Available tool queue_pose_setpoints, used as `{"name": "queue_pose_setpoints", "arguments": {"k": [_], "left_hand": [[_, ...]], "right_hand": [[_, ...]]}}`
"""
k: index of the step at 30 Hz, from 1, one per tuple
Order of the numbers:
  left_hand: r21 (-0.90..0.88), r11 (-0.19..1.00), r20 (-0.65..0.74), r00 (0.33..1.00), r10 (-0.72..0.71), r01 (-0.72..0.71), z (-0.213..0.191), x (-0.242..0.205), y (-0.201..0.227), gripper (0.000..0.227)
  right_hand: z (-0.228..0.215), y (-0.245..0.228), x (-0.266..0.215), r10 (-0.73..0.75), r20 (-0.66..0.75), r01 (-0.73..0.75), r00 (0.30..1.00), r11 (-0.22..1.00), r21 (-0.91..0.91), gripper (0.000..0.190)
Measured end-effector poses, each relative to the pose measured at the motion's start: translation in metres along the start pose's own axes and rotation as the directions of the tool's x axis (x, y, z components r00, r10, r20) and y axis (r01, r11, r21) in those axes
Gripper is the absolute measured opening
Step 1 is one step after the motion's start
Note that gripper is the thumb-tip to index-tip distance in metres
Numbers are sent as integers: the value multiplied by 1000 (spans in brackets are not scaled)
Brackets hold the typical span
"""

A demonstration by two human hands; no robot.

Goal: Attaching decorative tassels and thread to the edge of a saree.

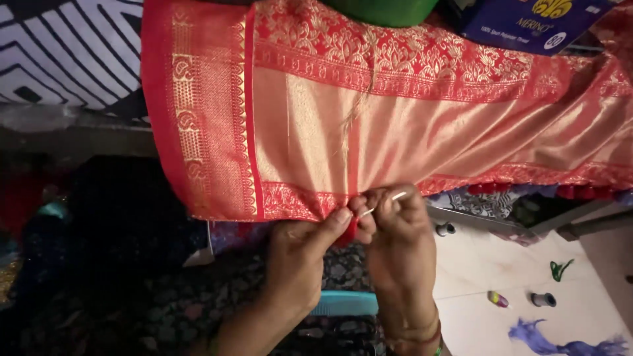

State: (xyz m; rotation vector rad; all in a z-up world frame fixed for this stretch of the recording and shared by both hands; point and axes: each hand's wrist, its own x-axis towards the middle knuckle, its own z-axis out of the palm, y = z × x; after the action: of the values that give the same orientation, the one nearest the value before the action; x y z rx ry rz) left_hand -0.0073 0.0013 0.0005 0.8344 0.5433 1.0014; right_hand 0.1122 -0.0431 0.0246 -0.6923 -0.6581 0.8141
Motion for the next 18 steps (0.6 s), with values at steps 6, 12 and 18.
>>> {"name": "queue_pose_setpoints", "arguments": {"k": [6, 12, 18], "left_hand": [[-53, 999, -74, 997, -15, 11, -5, 9, -13, 24], [-311, 946, 87, 994, -66, 91, 7, 4, 6, 22], [-259, 963, 72, 996, -58, 75, 5, 10, 10, 28]], "right_hand": [[23, 12, -10, -340, -75, 251, 937, 810, -529, 5], [-16, 5, 17, 227, 31, -229, 973, 954, 196, 2], [6, 4, 11, -7, -1, 7, 1000, 997, 79, 4]]}}
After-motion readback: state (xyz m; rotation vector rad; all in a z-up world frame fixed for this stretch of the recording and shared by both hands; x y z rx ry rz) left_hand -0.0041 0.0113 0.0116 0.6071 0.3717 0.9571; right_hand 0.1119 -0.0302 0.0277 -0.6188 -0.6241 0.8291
